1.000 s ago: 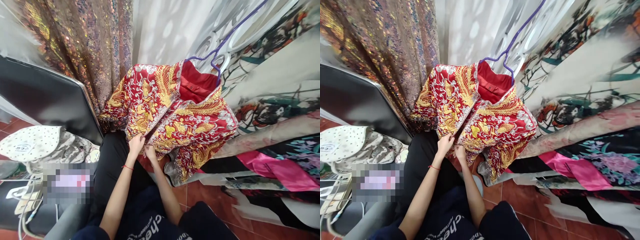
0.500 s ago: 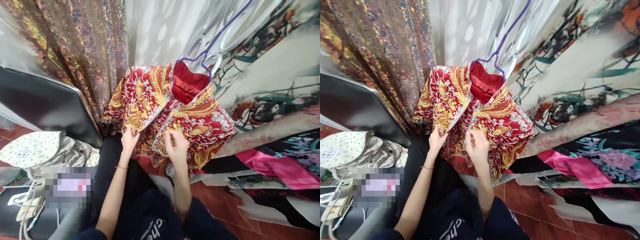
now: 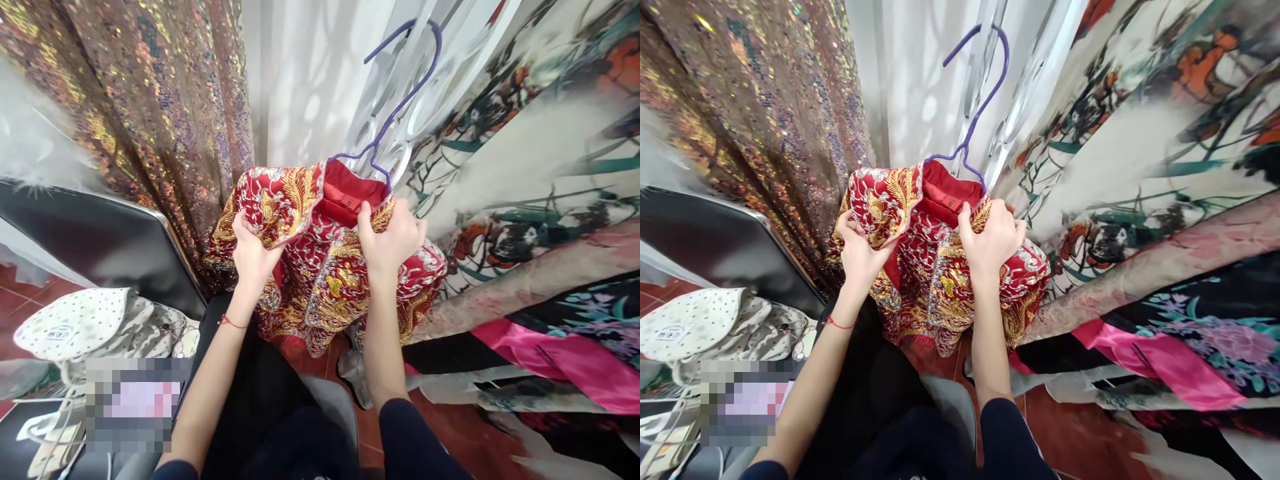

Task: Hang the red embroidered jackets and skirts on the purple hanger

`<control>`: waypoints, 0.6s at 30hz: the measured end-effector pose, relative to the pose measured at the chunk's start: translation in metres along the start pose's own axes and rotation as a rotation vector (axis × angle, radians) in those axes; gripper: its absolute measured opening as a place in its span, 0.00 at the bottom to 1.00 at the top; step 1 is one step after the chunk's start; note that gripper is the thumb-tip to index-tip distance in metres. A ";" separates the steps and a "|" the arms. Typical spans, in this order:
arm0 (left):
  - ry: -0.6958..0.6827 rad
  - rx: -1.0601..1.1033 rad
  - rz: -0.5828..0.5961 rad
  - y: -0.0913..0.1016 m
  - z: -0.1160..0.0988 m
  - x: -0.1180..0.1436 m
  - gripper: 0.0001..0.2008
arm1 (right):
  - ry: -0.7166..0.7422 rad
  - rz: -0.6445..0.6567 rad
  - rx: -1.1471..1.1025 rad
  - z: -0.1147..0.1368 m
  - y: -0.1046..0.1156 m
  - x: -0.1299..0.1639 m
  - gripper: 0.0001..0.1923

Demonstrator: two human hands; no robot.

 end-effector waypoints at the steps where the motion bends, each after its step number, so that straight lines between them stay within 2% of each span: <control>1: 0.007 -0.093 0.056 0.000 0.003 -0.006 0.33 | 0.008 -0.007 0.002 -0.001 0.001 0.000 0.19; 3: -0.002 -0.263 0.138 0.006 0.010 -0.021 0.18 | 0.029 -0.008 0.002 -0.001 0.002 -0.003 0.20; 4: -0.014 -0.319 0.138 0.013 0.011 -0.030 0.14 | 0.041 -0.005 -0.001 -0.001 0.002 -0.004 0.20; 6: -0.029 -0.355 0.052 0.032 0.009 -0.053 0.13 | 0.060 0.002 -0.017 -0.002 0.000 -0.006 0.19; 10: -0.077 -0.235 -0.212 0.065 -0.011 -0.101 0.16 | 0.076 0.008 -0.096 -0.006 -0.006 -0.009 0.20; 12: -0.138 -0.163 -0.240 0.064 -0.020 -0.121 0.17 | 0.082 0.012 -0.145 -0.008 -0.008 -0.009 0.20; 14: -0.210 -0.112 -0.200 0.052 -0.023 -0.135 0.15 | 0.086 0.024 -0.178 -0.010 -0.009 -0.010 0.20; 16: -0.265 -0.075 -0.175 0.038 -0.016 -0.143 0.10 | 0.087 0.050 -0.197 -0.012 -0.010 -0.010 0.19; 18: -0.255 -0.068 -0.170 0.027 -0.001 -0.148 0.06 | 0.086 0.081 -0.209 -0.015 -0.011 -0.011 0.19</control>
Point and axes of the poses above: each hand's wrist, its own x-axis away from the middle knuckle, its own y-axis out of the back of the hand, z = x × y, the point moved 6 cm from there along -x, towards the middle knuckle, and after that the axes turned 14 degrees about -z, right-handed, at the moved point
